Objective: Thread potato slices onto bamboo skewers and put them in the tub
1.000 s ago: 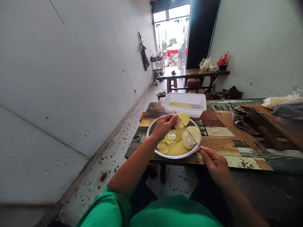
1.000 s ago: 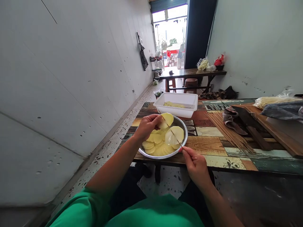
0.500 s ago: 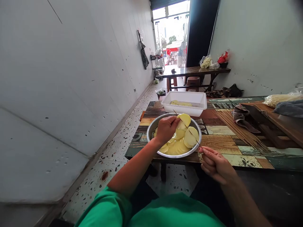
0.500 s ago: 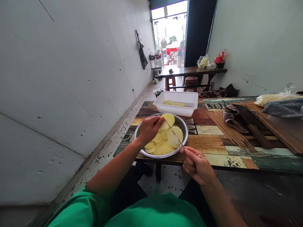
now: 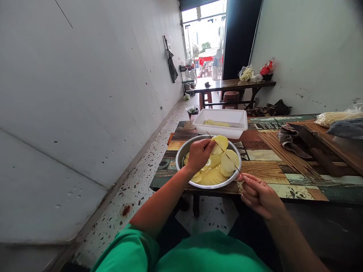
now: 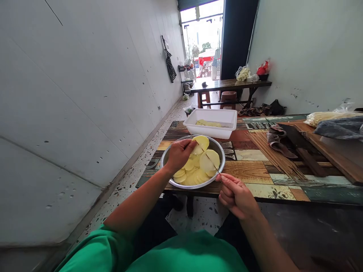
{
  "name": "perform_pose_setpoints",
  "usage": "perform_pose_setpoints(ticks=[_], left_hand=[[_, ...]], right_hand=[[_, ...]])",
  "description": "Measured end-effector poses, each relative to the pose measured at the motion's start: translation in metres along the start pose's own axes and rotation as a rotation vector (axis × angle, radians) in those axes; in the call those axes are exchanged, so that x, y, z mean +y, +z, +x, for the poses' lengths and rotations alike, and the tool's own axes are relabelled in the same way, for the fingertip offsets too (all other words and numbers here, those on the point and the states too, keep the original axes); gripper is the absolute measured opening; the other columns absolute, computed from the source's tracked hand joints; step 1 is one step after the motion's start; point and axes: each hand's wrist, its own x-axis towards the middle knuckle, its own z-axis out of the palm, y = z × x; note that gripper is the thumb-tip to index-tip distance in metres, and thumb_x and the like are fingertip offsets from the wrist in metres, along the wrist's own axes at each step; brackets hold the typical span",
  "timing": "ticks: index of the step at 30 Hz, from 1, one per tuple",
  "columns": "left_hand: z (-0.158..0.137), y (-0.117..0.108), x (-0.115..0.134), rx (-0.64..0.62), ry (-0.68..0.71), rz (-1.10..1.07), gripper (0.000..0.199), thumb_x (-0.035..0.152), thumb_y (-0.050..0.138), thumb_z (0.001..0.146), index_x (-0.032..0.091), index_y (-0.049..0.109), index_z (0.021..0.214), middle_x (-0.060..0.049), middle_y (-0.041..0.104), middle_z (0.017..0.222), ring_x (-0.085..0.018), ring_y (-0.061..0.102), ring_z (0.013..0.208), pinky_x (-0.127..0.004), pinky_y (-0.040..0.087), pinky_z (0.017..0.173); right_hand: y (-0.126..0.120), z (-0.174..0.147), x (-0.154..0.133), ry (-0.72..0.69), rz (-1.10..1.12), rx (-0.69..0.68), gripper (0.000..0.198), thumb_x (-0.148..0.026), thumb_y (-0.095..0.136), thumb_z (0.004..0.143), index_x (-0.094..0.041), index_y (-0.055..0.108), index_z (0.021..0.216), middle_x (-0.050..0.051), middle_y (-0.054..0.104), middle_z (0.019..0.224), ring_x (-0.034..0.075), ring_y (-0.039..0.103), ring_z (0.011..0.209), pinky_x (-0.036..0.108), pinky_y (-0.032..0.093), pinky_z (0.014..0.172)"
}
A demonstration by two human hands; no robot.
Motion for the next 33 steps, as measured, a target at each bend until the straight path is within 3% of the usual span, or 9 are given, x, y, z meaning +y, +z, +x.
perform_pose_setpoints(ticks=[4,7,10,12,15,19,28,31,33], left_hand=[[0.001,-0.001,0.004,0.002,0.002,0.020,0.039,0.042,0.052,0.090,0.018,0.047,0.059,0.003,0.036,0.057,-0.011,0.032,0.058,-0.026,0.026,0.056],[0.001,0.000,0.007,-0.002,0.001,0.023,0.041,0.043,0.052,0.090,0.018,0.045,0.058,0.003,0.035,0.056,-0.011,0.031,0.058,-0.026,0.026,0.056],[0.001,0.001,0.007,-0.012,0.008,0.031,0.041,0.043,0.051,0.090,0.018,0.046,0.057,0.003,0.036,0.056,-0.011,0.032,0.058,-0.026,0.026,0.056],[0.001,0.001,0.007,-0.019,0.018,0.040,0.040,0.042,0.051,0.091,0.018,0.048,0.058,0.003,0.037,0.057,-0.011,0.032,0.058,-0.026,0.027,0.056],[0.003,0.001,0.008,-0.018,0.041,0.056,0.040,0.040,0.051,0.091,0.018,0.047,0.057,0.003,0.037,0.056,-0.011,0.033,0.057,-0.026,0.028,0.057],[0.003,0.000,0.010,-0.005,0.053,0.064,0.040,0.038,0.052,0.091,0.018,0.048,0.057,0.003,0.037,0.056,-0.011,0.033,0.058,-0.026,0.028,0.058],[0.025,-0.010,-0.006,-0.189,-0.116,-0.001,0.039,0.041,0.044,0.095,0.016,0.067,0.076,-0.001,0.061,0.065,-0.011,0.048,0.055,-0.025,0.038,0.058],[0.041,-0.010,-0.024,-0.275,-0.136,0.234,0.023,0.032,0.056,0.090,0.016,0.072,0.091,-0.006,0.071,0.081,-0.014,0.059,0.064,-0.026,0.045,0.066],[0.047,-0.004,-0.034,-0.484,-0.151,0.479,0.025,0.030,0.067,0.082,0.016,0.073,0.102,-0.008,0.073,0.093,-0.018,0.065,0.081,-0.027,0.048,0.077]], right_hand=[[-0.001,0.002,0.001,-0.041,-0.067,0.064,0.033,-0.050,0.073,0.076,-0.018,0.065,0.085,-0.014,0.019,0.044,0.004,0.012,0.036,0.019,0.018,0.036],[-0.001,0.005,0.015,-0.384,-0.503,0.384,0.032,-0.052,0.068,0.078,-0.021,0.071,0.086,-0.003,0.050,0.050,0.012,0.043,0.042,0.025,0.035,0.043],[-0.002,0.007,0.025,-0.642,-0.820,0.620,0.028,-0.048,0.067,0.077,-0.022,0.073,0.086,0.009,0.072,0.079,0.022,0.063,0.067,0.032,0.047,0.060],[-0.003,0.007,0.024,-0.565,-0.748,0.554,0.028,-0.048,0.067,0.078,-0.022,0.073,0.085,0.006,0.067,0.068,0.019,0.059,0.057,0.031,0.044,0.054],[-0.004,0.004,0.011,-0.220,-0.312,0.237,0.031,-0.051,0.068,0.079,-0.020,0.069,0.085,-0.009,0.033,0.043,0.008,0.027,0.035,0.023,0.025,0.038],[-0.004,0.002,-0.004,0.033,0.061,0.003,0.031,-0.044,0.077,0.074,-0.018,0.065,0.084,-0.015,0.016,0.045,0.003,0.008,0.036,0.019,0.013,0.035],[-0.004,-0.007,-0.016,-0.267,-0.081,0.210,0.029,-0.044,0.078,0.076,-0.018,0.069,0.084,-0.012,0.022,0.047,0.003,0.017,0.038,0.021,0.013,0.041],[-0.008,-0.013,-0.025,-0.359,-0.090,0.291,0.022,-0.040,0.075,0.080,-0.019,0.070,0.086,-0.011,0.022,0.049,0.003,0.018,0.039,0.022,0.015,0.041],[-0.010,-0.014,-0.027,-0.369,-0.095,0.301,0.020,-0.039,0.073,0.082,-0.020,0.070,0.085,-0.011,0.022,0.048,0.003,0.018,0.039,0.022,0.016,0.041]])
